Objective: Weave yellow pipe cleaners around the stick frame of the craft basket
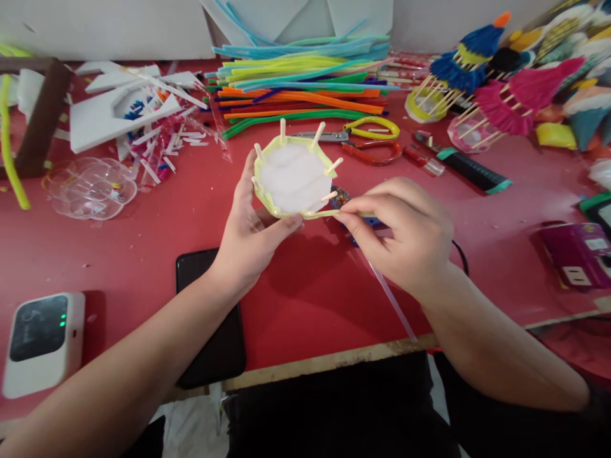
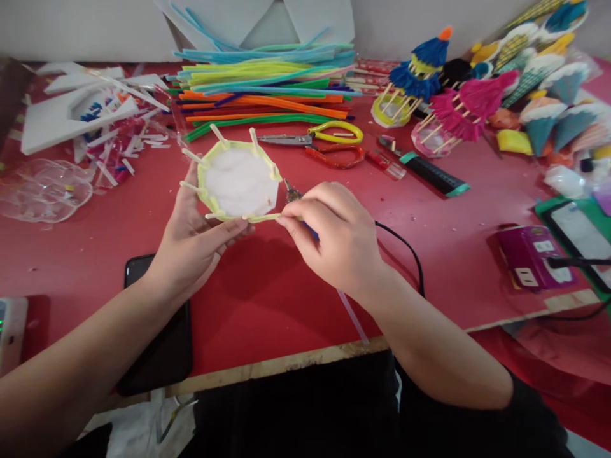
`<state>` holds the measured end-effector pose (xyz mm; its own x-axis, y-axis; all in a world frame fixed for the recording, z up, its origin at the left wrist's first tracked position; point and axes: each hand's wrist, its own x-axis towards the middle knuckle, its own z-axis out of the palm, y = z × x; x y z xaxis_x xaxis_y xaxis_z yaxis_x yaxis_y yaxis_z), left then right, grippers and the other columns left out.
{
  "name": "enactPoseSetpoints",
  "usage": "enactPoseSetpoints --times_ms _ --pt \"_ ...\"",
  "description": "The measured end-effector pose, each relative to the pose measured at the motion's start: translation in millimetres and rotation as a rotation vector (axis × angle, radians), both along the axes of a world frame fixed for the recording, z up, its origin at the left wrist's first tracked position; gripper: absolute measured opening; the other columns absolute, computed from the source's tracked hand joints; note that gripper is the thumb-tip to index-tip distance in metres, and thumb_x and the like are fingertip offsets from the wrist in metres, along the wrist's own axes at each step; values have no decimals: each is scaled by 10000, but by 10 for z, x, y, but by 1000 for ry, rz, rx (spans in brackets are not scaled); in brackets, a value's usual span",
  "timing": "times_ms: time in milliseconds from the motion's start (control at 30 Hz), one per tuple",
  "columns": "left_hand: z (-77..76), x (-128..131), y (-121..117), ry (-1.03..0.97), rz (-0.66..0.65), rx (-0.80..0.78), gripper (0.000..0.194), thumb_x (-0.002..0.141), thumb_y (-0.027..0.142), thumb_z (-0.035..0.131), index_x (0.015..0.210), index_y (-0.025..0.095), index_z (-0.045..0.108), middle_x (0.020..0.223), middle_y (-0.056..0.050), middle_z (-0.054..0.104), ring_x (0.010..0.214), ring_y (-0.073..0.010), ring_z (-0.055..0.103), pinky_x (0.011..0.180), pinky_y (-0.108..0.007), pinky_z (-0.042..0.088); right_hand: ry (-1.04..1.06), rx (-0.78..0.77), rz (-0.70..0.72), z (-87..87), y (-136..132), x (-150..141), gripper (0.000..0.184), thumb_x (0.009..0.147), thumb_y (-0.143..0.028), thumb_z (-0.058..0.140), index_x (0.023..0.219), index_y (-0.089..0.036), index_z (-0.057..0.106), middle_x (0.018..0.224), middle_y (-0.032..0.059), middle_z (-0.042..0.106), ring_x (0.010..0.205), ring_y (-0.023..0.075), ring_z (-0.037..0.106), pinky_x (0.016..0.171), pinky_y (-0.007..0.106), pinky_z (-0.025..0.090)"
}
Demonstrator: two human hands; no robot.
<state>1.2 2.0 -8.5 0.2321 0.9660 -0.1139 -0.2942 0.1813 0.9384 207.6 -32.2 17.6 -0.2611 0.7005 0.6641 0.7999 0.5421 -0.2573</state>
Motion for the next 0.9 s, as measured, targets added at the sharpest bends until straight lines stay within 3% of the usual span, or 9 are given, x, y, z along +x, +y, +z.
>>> enactPoseSetpoints --times_ms 133,333,600,900 --pt "4 6 -3 -10 -39 5 1082 691 175 899 1572 510 368 1534 -4 593 1038 -259 763 922 -441 658 65 -74 -40 -10 24 36 105 961 -239 661 880 -271 721 835 37 729 771 204 694 715 363 573" --pt "29 9 -3 7 -56 -13 1134 678 204 916 1596 510 324 1607 -7 521 1162 -334 730 953 -486 649 122 -102 -43 -21 38 35 92 943 -206 671 888 -245 733 835 32 731 721 172 676 653 316 552" --pt "32 -9 3 -22 -113 -4 1130 692 201 912 1590 537 313 1647 -5 467 1213 -342 712 989 -513 640 321 -312 -79 -8 21 -11 73 880 -220 704 810 -218 724 779 7 699 630 126 609 567 260 494" --pt "65 2 -9 -31 -98 -34 1140 684 175 902 1598 518 312 1606 0 518 1177 -333 728 970 -512 653 410 -394 -63 -2 21 0 61 864 -214 720 809 -213 746 803 16 728 664 136 647 555 260 498"
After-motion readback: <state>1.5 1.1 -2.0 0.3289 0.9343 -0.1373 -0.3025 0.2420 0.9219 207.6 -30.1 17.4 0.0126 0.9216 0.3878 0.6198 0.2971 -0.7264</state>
